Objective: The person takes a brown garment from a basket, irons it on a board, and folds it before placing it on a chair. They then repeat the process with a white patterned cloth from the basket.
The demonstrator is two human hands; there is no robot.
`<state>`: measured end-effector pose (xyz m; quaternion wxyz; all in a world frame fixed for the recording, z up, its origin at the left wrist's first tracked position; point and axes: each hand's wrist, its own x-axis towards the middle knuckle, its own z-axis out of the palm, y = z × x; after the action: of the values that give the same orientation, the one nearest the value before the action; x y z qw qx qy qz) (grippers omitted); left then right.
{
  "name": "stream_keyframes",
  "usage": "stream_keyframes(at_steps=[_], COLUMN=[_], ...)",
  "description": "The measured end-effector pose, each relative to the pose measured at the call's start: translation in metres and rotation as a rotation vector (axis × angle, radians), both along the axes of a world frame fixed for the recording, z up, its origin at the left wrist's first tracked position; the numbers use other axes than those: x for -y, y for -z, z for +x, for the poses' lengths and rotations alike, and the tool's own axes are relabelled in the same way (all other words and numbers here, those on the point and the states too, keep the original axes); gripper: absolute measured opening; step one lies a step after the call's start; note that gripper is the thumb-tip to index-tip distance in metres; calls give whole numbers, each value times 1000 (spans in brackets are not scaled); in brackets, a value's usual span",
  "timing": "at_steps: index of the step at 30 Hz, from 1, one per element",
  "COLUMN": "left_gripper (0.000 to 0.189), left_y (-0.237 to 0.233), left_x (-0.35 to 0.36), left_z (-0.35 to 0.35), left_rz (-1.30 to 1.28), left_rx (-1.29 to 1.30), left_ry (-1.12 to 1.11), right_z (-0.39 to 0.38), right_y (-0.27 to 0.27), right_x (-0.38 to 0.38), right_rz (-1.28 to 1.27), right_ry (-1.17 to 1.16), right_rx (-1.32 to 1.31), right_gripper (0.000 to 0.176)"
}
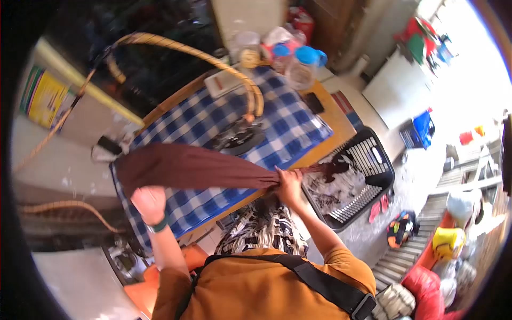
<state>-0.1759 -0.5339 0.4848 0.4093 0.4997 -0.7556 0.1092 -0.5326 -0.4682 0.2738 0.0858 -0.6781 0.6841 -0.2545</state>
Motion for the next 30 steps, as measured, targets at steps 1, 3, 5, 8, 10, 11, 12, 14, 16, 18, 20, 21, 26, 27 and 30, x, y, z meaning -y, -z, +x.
stream_keyframes(at_steps=[1,3,5,8,10,11,12,14,16,18,20,21,26,27,30], left_gripper=[37,37,42,43,42,47,54,56,58,50,49,50,61,61,60], left_y=[4,-22,-33,3,33,49,100,176,246,355,332,315,314,298,234], left_x=[4,18,25,30,25,19,11,-25,-42,-84,-77,-73,-53,-51,-35], left_z=[39,63,90,163,198,205,230,234,228,239,205,185,150,142,95], left_rz=[20,268,389,222,199,169,251,386,588,638,586,534,455,446,247], left_rx=[63,-831,-1419,-1552,-1923,-2168,-2123,-2108,-2473,-2378,-2300,-2136,-1057,-1055,-324], left_ry=[-136,484,986,887,371,45,63,60,-394,804,229,-310,-1073,-1079,-462], right_z=[-12,-9,7,51,82,95,100,102,96,88,85,86,157,164,173], right_y=[39,8,-40,-109,-131,-134,-123,-95,-63,-44,-37,-35,-61,-39,5], right_x=[7,35,60,79,87,92,102,134,167,189,210,219,195,188,137], right_rz=[49,-261,-516,-477,-266,-112,-159,-232,-327,-248,-223,-192,-281,-142,181], right_ry=[88,298,305,-64,-482,-689,-733,-564,-464,-510,-520,-514,-337,-527,-920], right_rx=[4,318,199,103,86,91,-8,-162,-343,-379,-396,-413,-310,-241,-210], right_gripper=[47,25,27,51,62,67,65,61,62,62,61,61,48,34,42])
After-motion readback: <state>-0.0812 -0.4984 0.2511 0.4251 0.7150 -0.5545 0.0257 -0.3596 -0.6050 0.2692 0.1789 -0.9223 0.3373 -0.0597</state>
